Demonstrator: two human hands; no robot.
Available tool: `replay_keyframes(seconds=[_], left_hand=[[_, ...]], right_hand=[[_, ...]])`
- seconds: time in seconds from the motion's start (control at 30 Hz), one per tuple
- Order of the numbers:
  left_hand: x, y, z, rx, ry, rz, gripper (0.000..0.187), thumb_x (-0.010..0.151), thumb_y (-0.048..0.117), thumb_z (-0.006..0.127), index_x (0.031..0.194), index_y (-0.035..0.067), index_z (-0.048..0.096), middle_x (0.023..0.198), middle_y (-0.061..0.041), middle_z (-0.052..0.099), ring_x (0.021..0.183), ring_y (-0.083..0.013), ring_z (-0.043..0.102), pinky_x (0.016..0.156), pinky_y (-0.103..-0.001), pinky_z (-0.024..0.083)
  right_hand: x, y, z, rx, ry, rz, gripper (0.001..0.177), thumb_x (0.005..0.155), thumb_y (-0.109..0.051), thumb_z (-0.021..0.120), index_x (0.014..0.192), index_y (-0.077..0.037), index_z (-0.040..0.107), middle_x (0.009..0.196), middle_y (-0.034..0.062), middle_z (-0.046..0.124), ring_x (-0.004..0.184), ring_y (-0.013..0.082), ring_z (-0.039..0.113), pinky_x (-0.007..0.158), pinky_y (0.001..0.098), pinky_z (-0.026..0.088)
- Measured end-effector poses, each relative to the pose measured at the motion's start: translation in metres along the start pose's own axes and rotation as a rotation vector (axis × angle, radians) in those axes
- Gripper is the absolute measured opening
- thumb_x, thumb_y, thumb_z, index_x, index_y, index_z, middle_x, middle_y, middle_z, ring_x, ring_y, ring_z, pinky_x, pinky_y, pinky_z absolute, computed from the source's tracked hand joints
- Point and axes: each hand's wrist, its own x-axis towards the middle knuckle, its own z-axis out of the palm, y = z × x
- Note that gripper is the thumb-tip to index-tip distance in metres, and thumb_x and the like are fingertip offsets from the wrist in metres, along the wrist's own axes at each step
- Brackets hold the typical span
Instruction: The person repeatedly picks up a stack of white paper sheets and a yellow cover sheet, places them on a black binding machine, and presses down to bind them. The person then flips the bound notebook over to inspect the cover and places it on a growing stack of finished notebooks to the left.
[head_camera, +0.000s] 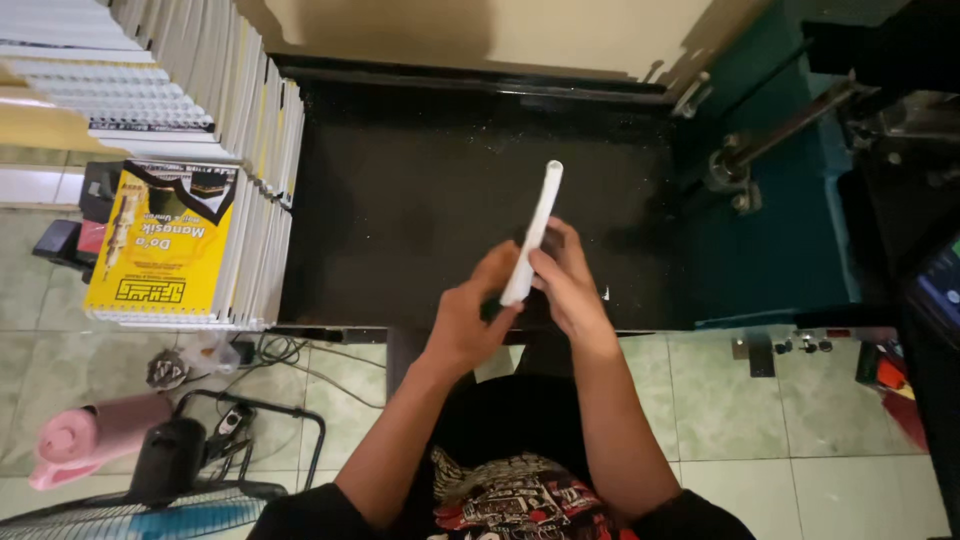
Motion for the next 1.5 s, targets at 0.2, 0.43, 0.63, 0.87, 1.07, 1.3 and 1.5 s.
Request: replay_keyframes(seconds=[0.2, 0.43, 0.63, 0.87, 1.07, 1.3, 1.5], left_hand=[[-0.019, 0.016, -0.013, 0.168, -0.172, 0.123, 0.08, 0.084, 0.011, 0.082, 0.155, 0.015, 0.045, 0.121, -0.021, 0.073, 0.112, -0.045, 0.068, 0.088, -0.061, 0.058], [-0.036, 0.021, -0.022, 0.379, -0.252, 0.304, 0.076, 0.08, 0.018, 0.086, 0.149, 0.011, 0.055, 0.108, -0.021, 0.075, 0.104, -0.0408, 0.073, 0.09, -0.052, 0.06], [-0.044, 0.035, -0.03, 0.364, -0.255, 0.445, 0.062, 0.084, 0.019, 0.085, 0.14, 0.006, 0.061, 0.109, -0.018, 0.075, 0.104, -0.0373, 0.073, 0.095, -0.048, 0.06], [-0.032, 0.059, -0.034, 0.391, -0.268, 0.561, 0.053, 0.085, 0.026, 0.084, 0.127, 0.0, 0.066, 0.119, -0.02, 0.073, 0.113, -0.0365, 0.071, 0.101, -0.049, 0.057], [-0.044, 0.049, -0.026, 0.32, -0.379, 0.464, 0.057, 0.093, 0.021, 0.076, 0.14, -0.002, 0.053, 0.134, -0.023, 0.065, 0.12, -0.0373, 0.067, 0.103, -0.047, 0.055], [-0.054, 0.059, -0.027, 0.292, -0.528, 0.257, 0.061, 0.095, -0.011, 0.047, 0.153, 0.003, 0.04, 0.147, -0.024, 0.057, 0.128, -0.0397, 0.06, 0.096, -0.049, 0.051], [-0.051, 0.067, -0.027, 0.344, -0.392, 0.433, 0.044, 0.103, -0.008, 0.042, 0.147, -0.004, 0.046, 0.14, -0.027, 0.061, 0.124, -0.0372, 0.064, 0.107, -0.043, 0.049]], right_hand=[[-0.044, -0.066, 0.018, -0.056, -0.277, -0.182, 0.117, 0.072, -0.036, 0.086, 0.157, -0.002, 0.014, 0.145, 0.0452, 0.028, 0.135, 0.0708, 0.032, 0.105, 0.0851, 0.026], [-0.061, -0.068, 0.012, -0.01, -0.332, -0.249, 0.131, 0.06, -0.028, 0.092, 0.16, -0.005, 0.01, 0.154, 0.0395, 0.027, 0.14, 0.065, 0.031, 0.106, 0.0799, 0.028], [-0.067, -0.062, 0.006, 0.067, -0.374, -0.316, 0.135, 0.052, -0.023, 0.091, 0.159, 0.002, 0.012, 0.157, 0.0401, 0.027, 0.14, 0.0642, 0.031, 0.105, 0.0823, 0.025], [-0.078, -0.087, 0.019, -0.023, -0.357, -0.373, 0.143, 0.049, -0.025, 0.096, 0.159, -0.001, 0.008, 0.157, 0.0347, 0.032, 0.142, 0.0534, 0.036, 0.114, 0.0708, 0.03], [-0.093, -0.111, 0.028, 0.009, -0.318, -0.377, 0.132, 0.059, -0.032, 0.092, 0.158, -0.002, 0.01, 0.16, 0.0298, 0.031, 0.147, 0.0452, 0.036, 0.123, 0.0593, 0.028], [-0.092, -0.118, 0.015, -0.185, -0.296, -0.534, 0.113, 0.074, -0.034, 0.082, 0.158, -0.012, 0.01, 0.163, 0.0274, 0.029, 0.151, 0.0397, 0.039, 0.127, 0.0518, 0.034], [-0.093, -0.097, 0.014, -0.144, -0.263, -0.594, 0.109, 0.079, -0.042, 0.077, 0.157, -0.017, 0.006, 0.166, 0.0309, 0.02, 0.154, 0.046, 0.034, 0.132, 0.059, 0.028]])
